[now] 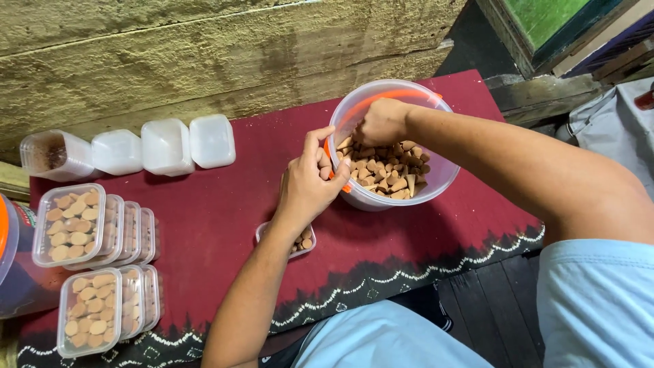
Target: The person sorts small, cone-shaped snacks from a large plastic bucket into smaller rectangular plastic containers. They use both hands to pick up the snacks and place them into the containers, which are stacked on the table.
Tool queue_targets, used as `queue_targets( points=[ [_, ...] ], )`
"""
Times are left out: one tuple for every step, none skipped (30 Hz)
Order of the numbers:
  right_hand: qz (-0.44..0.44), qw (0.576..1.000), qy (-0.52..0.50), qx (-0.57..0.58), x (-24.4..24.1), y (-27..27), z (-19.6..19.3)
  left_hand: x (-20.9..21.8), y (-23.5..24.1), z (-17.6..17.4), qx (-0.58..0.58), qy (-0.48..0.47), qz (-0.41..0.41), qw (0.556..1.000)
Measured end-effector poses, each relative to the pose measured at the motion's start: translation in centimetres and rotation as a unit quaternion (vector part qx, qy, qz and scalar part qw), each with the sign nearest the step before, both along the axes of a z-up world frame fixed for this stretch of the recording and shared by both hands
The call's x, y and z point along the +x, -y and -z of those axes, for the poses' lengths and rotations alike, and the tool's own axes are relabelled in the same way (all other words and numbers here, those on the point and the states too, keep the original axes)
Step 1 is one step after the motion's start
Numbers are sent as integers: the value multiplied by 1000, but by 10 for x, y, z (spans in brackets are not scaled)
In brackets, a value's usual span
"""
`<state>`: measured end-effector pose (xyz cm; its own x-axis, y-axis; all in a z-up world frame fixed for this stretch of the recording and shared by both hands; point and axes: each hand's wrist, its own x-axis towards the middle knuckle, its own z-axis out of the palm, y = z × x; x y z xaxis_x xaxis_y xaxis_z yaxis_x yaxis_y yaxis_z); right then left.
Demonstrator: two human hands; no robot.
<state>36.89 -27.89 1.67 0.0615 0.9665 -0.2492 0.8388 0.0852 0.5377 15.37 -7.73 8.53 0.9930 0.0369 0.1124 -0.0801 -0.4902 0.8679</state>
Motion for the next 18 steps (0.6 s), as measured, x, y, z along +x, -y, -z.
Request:
queue_targets(
  points=[
    [0, 1000, 0, 1, 0, -1, -1, 0, 0, 1, 1, 0, 0, 1000],
    [1, 1000, 4, -21, 0, -2, -1, 0, 0, 1, 2, 4, -1, 1000],
    [3, 999, 9, -42, 1, -2, -3, 1, 0, 2, 3, 8, -2, 1000],
    [4, 999, 9, -42, -1, 0, 3, -1, 1, 2, 4, 9, -1, 1000],
    [1, 1000, 9, 8, 0, 1, 6, -1, 1, 1, 7, 7, -4, 1000],
    [-2, 998, 10, 57, 0, 3, 10, -2, 1, 0, 9, 6, -8, 1000],
    [-3, 998, 14, 58, -1, 0, 9, -2, 1, 0, 10, 10, -8, 1000],
    [-6, 999, 13, 33, -2, -2, 8, -3, 0, -1, 9, 7, -10, 1000],
    [-8, 1000, 12, 10, -5, -3, 8, -4, 1, -1, 9, 2, -11, 1000],
    [-7, 1000, 15, 11, 4, -2, 11, -2, 1, -2, 10, 5, -11, 1000],
    [-17, 1000, 11, 5, 10, -3, 17, -3, 1, -2, 12, 7, -12, 1000],
    [-26, 1000, 7, -1, 16, -3, 22, -3, 2, -2, 14, 9, -14, 1000],
    [-26, 1000, 8, 1, 20, 2, 26, -3, 1, 0, 16, 10, -13, 1000],
    [-38, 999, 15, 0, 24, 6, 30, -2, 1, 2, 17, 11, -15, 1000],
    [-50, 999, 22, -1, 28, 12, 34, -1, 1, 4, 17, 12, -15, 1000],
    [-47, 999, 24, 1, 28, 12, 35, 0, 1, 5, 19, 14, -13, 1000],
    [-48, 998, 36, 30, 28, 11, 36, 0, 1, 5, 16, 12, -15, 1000],
    [-49, 996, 48, 59, 27, 10, 38, 0, 2, 6, 14, 11, -18, 1000]
  ],
)
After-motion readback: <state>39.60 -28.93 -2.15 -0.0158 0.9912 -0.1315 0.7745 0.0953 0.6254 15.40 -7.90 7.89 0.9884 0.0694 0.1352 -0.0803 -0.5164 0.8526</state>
